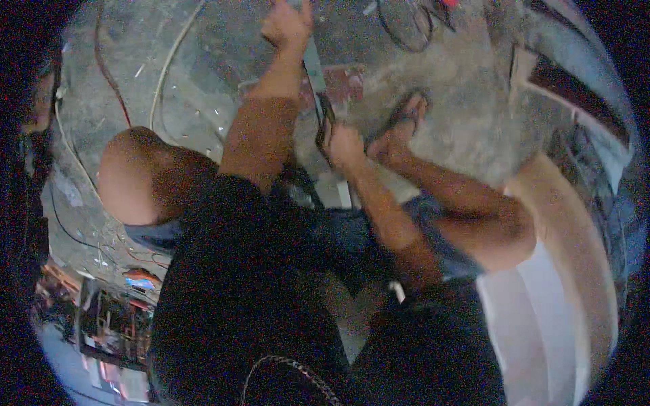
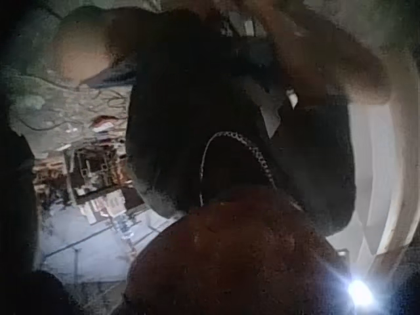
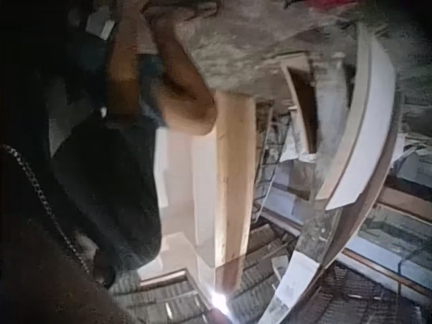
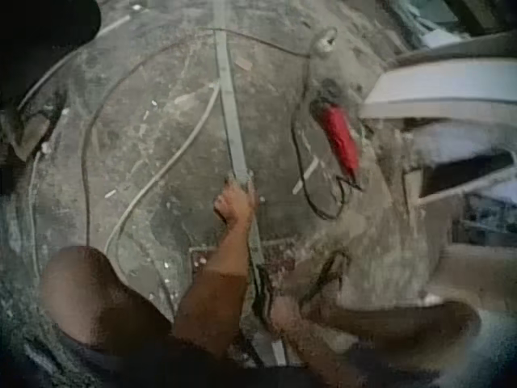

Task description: The person sits on the floor and uses pliers to repeatedly cut a long, thin metal strip. They hold the strip with one hand and use the pliers with the other to snip off small pieces along its length.

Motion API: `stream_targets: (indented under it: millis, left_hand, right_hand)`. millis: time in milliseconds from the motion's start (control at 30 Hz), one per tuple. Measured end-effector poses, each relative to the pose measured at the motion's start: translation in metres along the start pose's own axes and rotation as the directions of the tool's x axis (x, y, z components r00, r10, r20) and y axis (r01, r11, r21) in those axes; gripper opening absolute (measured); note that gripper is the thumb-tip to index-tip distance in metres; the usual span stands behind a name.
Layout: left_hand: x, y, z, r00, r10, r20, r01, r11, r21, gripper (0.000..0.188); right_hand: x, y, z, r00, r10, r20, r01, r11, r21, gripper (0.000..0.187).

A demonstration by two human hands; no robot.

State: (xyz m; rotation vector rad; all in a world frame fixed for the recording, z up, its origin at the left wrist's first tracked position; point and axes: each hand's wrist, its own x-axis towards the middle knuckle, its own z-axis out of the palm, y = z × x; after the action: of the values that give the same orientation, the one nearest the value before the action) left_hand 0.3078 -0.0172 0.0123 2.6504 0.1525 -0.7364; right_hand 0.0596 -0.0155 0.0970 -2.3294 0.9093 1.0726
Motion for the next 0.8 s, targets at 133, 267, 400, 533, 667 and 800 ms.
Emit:
stream_targets:
  millis: [133, 267, 400, 533, 667, 800]
  left_hand:
    - [0.0, 0.007, 0.0, 0.997, 0.026, -0.066, -0.024, 0.999, 0.04, 0.067]
    - [0.003, 0.002, 0.011, 0.987, 0.007, -0.162, 0.003, 0.998, 0.063, 0.067]
    - [-0.004, 0.004, 0.006, 0.984, -0.004, -0.177, 0.007, 1.0, 0.017, 0.068]
    - [-0.008, 0.012, -0.01, 0.996, 0.015, -0.088, -0.019, 0.999, -0.047, 0.066]
    - [-0.007, 0.005, -0.007, 0.996, -0.001, -0.088, -0.007, 0.996, -0.089, 0.063]
    - [0.001, -0.008, -0.004, 0.991, 0.024, -0.129, -0.032, 0.998, -0.063, 0.064]
  right_hand:
    - [0.002, 0.0, 0.007, 0.995, -0.043, -0.091, 0.054, 0.99, 0.127, 0.044]
    - [0.009, 0.003, -0.011, 0.996, -0.085, 0.03, 0.079, 0.987, 0.141, 0.046]
    - [0.034, 0.004, -0.046, 0.923, -0.247, 0.294, 0.208, 0.965, 0.157, 0.037]
    - [0.053, -0.014, -0.096, 0.833, -0.19, 0.52, 0.167, 0.982, 0.09, 0.033]
    - [0.067, -0.012, -0.101, 0.784, -0.213, 0.584, 0.216, 0.974, 0.064, 0.033]
    - [0.072, -0.018, -0.092, 0.777, -0.173, 0.605, 0.148, 0.985, 0.092, 0.035]
